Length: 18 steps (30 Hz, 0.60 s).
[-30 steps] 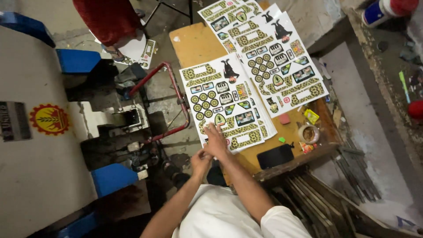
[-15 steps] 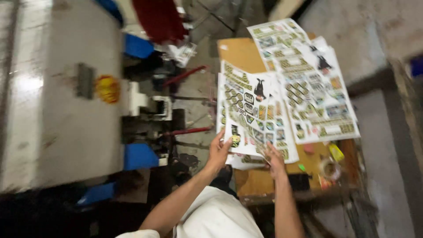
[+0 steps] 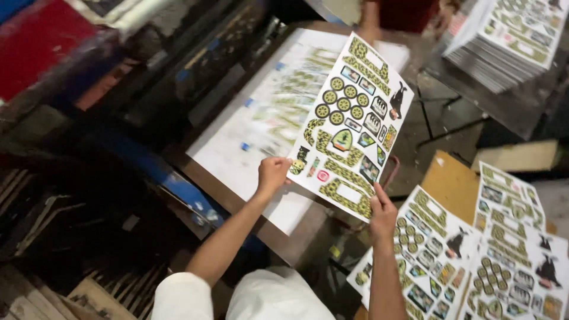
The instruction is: The recorder is operating a machine to process printed sticker sheets, placing them onto the machine and stacking them after processing.
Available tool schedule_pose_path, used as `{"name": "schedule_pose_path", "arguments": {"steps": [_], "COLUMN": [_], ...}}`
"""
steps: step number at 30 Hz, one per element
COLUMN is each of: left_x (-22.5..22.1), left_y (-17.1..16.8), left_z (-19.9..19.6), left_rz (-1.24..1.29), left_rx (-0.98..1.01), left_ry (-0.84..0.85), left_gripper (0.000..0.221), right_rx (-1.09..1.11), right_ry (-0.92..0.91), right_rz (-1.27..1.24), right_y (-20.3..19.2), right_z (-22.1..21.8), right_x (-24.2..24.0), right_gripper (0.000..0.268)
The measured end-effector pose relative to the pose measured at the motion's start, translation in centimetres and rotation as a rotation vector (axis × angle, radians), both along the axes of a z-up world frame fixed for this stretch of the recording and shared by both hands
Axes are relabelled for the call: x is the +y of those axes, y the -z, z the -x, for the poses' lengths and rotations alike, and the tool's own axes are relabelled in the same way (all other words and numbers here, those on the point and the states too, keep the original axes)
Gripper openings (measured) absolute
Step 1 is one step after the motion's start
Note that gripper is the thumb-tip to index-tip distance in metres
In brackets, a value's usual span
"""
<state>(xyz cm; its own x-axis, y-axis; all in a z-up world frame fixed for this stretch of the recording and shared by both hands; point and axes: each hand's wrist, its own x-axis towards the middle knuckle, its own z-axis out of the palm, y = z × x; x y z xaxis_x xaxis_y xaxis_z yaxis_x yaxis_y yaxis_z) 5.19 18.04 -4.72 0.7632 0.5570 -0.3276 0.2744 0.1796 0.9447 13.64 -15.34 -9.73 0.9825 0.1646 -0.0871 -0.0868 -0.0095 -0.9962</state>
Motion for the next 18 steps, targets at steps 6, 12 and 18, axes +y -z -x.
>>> {"name": "schedule_pose_path", "arguments": {"steps": [6,12,18], "left_x": [9.3,13.4,18.1], "left_y": [15.7,11.7,17.3], "left_z": [-7.6,-6.5,-3.1], "left_rz": [-0.497,-0.427,-0.825], "left_rx": [0.16,0.412,0.224], "left_ry": [-0.134,-0.112,-0.175], "left_gripper": [0.024,0.017,0.032], "right_rx": [0.009,-0.194,-0.596], "right_ry": [0.051,0.056,0.112], "right_rz": [0.617,0.651,0.849], "right_y": [-0.3,3.7,-5.6], "right_z": [-1.3,0.6,4.5], "right_x": [12.9,14.2,10.1], "right_gripper": [0.055,0.051,0.038]}}
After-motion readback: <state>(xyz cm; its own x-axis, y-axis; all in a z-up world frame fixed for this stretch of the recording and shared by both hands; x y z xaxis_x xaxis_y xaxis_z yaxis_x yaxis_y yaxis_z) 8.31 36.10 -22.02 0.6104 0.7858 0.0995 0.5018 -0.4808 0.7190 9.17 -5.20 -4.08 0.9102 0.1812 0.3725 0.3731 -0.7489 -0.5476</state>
